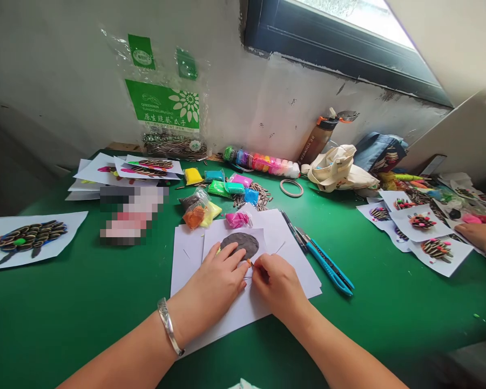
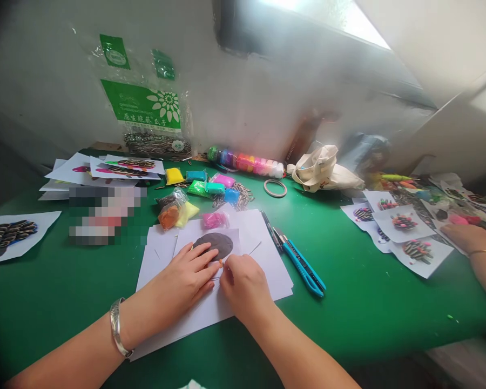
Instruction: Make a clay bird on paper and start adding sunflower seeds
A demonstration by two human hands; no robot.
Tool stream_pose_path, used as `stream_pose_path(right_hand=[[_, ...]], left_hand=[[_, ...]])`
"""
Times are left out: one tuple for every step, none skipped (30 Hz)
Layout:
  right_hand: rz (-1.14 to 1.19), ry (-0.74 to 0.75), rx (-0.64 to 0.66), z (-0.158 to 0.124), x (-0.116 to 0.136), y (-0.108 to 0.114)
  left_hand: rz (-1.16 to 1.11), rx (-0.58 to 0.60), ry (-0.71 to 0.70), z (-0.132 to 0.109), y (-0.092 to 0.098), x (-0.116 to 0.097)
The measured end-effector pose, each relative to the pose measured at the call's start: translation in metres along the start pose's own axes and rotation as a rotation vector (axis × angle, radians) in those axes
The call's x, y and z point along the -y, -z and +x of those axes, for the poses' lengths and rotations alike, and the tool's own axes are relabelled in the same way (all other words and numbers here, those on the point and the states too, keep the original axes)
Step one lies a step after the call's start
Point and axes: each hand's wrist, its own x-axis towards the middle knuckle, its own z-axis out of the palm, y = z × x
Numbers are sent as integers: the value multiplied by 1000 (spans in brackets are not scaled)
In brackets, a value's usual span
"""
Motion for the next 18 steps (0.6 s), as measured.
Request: stream_pose_path(right_hand=[[-1,-3,-1,0,0,0],[-4,-1,-3,-1,1,0],[-3,1,-2,-1,1,1],[-1,2,0,-1,2,1],[3,-2,2,-1,2,1],[7,-9,4,-1,2,1],[11,-19,6,-1,2,1],[12,-25,6,-2,2,1],[11,-26,5,-2,2,1],[10,-22,5,-2,2,1],[10,-17,4,-2,2,1],[11,-12,3,-2,2,0],[12,-12,1,-2,1,0],[14,-15,-1,-2,1,-1],[15,-18,-2,-2,1,-1],[14,-19,-4,-3,1,-1],[14,-20,-5,-3,1,-1],[17,-19,-3,-3,1,-1]], left_hand=[[-1,-2,0,0,0,0],[-1,-2,0,0,0,0],[-2,-1,1,0,-1,-1],[-2,0,2,0,-1,-1],[-2,4,2,1,-1,-1],[-2,10,4,1,-1,-1],[-1,17,5,1,-1,-1],[-1,23,6,1,-1,-1],[0,28,7,1,-1,0],[2,32,10,1,0,0],[3,33,13,1,0,0],[4,33,15,1,0,0],[4,32,16,0,-1,0],[3,32,16,0,-1,0],[2,32,15,0,-1,0],[2,31,15,0,-1,0],[2,32,14,0,-2,0],[3,33,16,0,-2,-1]])
